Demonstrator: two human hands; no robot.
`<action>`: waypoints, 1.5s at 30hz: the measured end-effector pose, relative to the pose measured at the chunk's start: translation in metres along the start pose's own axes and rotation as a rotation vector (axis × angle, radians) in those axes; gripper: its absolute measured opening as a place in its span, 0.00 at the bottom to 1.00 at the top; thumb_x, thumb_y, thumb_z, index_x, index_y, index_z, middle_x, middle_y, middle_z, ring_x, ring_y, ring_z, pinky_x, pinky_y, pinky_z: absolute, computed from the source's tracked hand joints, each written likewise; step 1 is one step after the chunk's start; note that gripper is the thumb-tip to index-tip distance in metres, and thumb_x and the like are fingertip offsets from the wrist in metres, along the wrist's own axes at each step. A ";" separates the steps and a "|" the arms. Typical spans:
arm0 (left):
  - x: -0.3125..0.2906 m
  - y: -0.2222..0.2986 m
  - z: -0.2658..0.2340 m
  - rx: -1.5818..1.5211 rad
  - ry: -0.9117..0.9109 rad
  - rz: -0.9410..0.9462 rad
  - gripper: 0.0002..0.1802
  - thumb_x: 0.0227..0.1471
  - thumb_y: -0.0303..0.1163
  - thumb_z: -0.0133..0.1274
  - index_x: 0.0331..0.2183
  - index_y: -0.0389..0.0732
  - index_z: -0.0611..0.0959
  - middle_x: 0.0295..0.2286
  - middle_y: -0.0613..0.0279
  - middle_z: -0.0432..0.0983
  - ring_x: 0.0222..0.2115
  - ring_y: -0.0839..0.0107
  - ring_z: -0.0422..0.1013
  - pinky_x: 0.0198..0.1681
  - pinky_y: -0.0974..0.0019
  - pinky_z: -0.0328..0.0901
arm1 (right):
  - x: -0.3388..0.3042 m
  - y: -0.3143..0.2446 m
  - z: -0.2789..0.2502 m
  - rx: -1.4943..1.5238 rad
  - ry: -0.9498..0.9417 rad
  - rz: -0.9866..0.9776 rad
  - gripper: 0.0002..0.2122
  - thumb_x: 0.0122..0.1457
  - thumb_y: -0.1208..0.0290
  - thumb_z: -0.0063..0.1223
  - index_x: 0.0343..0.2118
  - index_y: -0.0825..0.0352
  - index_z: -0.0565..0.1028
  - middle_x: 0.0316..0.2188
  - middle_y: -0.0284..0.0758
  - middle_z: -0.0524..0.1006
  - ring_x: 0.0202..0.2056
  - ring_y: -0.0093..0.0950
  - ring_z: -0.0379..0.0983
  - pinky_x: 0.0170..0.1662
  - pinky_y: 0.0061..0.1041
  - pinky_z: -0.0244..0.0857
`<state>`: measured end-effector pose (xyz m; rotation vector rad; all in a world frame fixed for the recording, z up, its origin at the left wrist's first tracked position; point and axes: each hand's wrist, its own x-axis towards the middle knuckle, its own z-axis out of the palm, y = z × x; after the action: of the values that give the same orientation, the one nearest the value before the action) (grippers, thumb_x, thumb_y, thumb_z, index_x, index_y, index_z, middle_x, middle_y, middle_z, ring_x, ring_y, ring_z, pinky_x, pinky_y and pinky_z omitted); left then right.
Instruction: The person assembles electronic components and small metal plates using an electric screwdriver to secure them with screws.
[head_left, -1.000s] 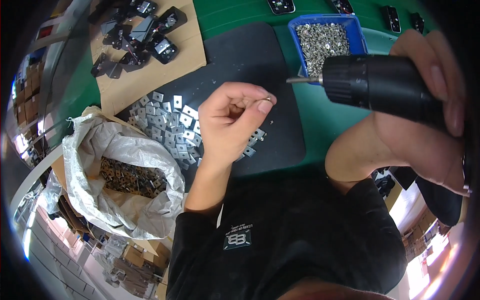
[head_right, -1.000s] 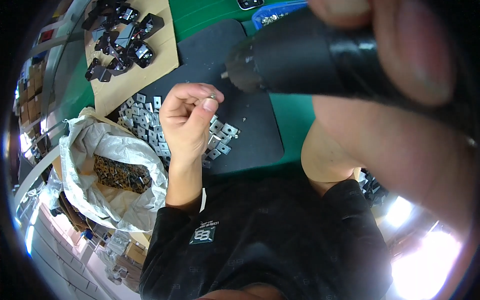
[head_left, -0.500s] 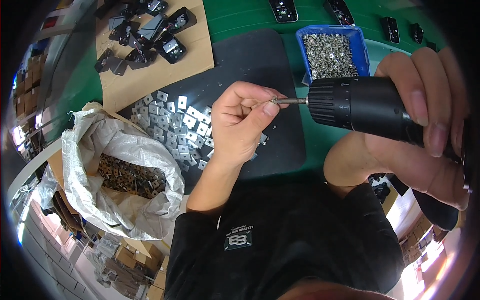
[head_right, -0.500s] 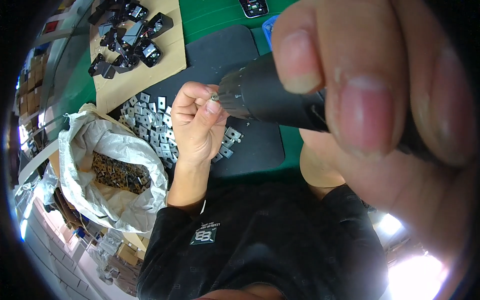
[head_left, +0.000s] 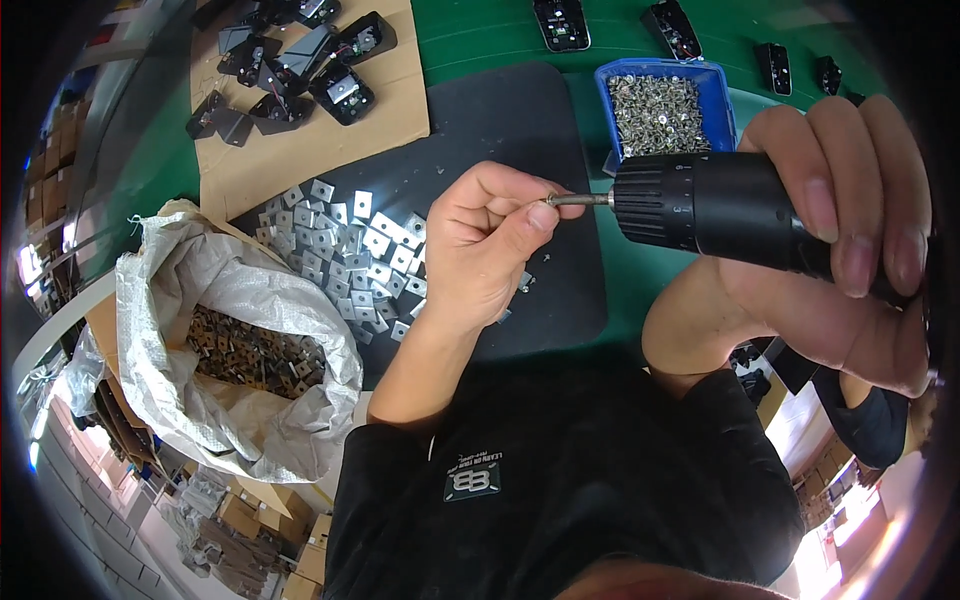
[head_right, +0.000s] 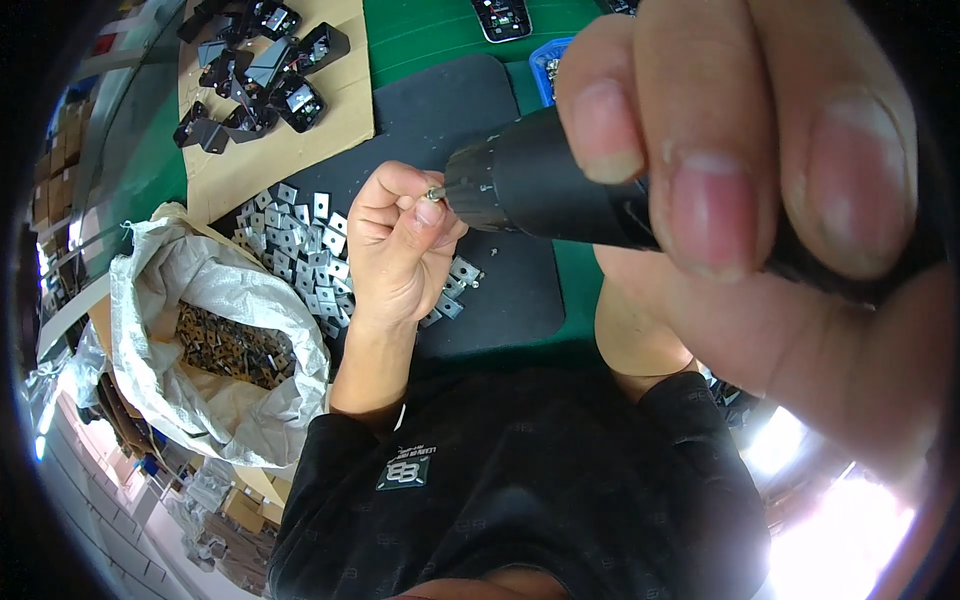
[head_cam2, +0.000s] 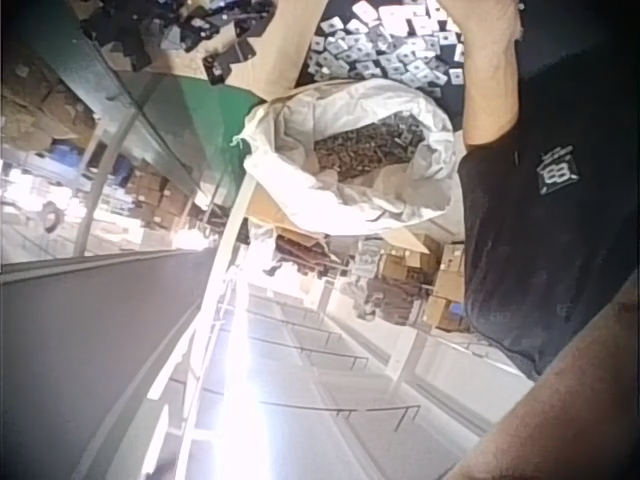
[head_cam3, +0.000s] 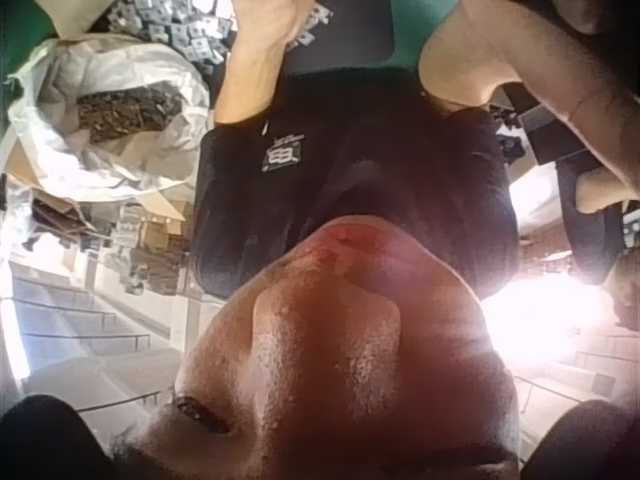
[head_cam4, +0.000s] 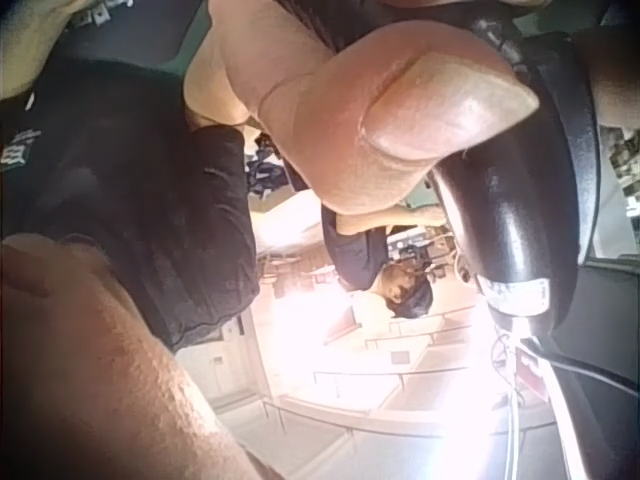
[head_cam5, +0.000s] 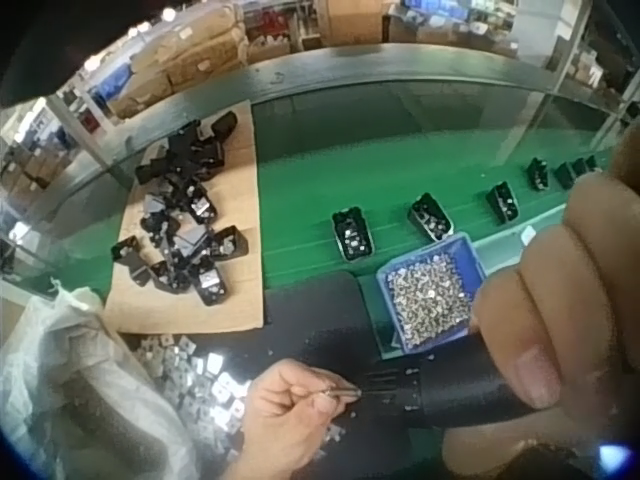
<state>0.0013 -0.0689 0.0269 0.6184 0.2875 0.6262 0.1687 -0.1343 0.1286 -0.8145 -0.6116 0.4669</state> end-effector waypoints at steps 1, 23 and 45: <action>0.000 0.001 -0.001 0.000 0.002 0.003 0.06 0.57 0.19 0.57 0.38 0.35 0.79 0.38 0.51 0.82 0.34 0.74 0.78 0.35 0.78 0.68 | 0.000 -0.001 -0.003 0.000 -0.003 0.002 0.21 0.50 0.62 0.59 0.44 0.66 0.67 0.26 0.29 0.72 0.25 0.21 0.70 0.38 0.25 0.66; -0.008 0.059 -0.032 1.965 -0.386 -0.035 0.09 0.41 0.27 0.65 0.29 0.40 0.84 0.33 0.62 0.77 0.37 0.59 0.72 0.42 0.58 0.65 | 0.020 -0.015 -0.049 -0.007 0.110 -0.014 0.23 0.52 0.63 0.58 0.48 0.68 0.66 0.26 0.30 0.73 0.25 0.22 0.70 0.36 0.25 0.68; 0.046 0.070 -0.040 1.763 -0.051 0.032 0.07 0.49 0.22 0.62 0.33 0.35 0.83 0.27 0.59 0.80 0.25 0.74 0.76 0.29 0.70 0.69 | 0.019 -0.035 -0.075 0.054 0.357 -0.213 0.25 0.54 0.63 0.57 0.52 0.71 0.65 0.26 0.31 0.73 0.24 0.23 0.71 0.35 0.26 0.70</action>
<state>-0.0122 0.0222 0.0360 2.3162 0.7746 0.2367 0.2381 -0.1836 0.1221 -0.7492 -0.3475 0.1368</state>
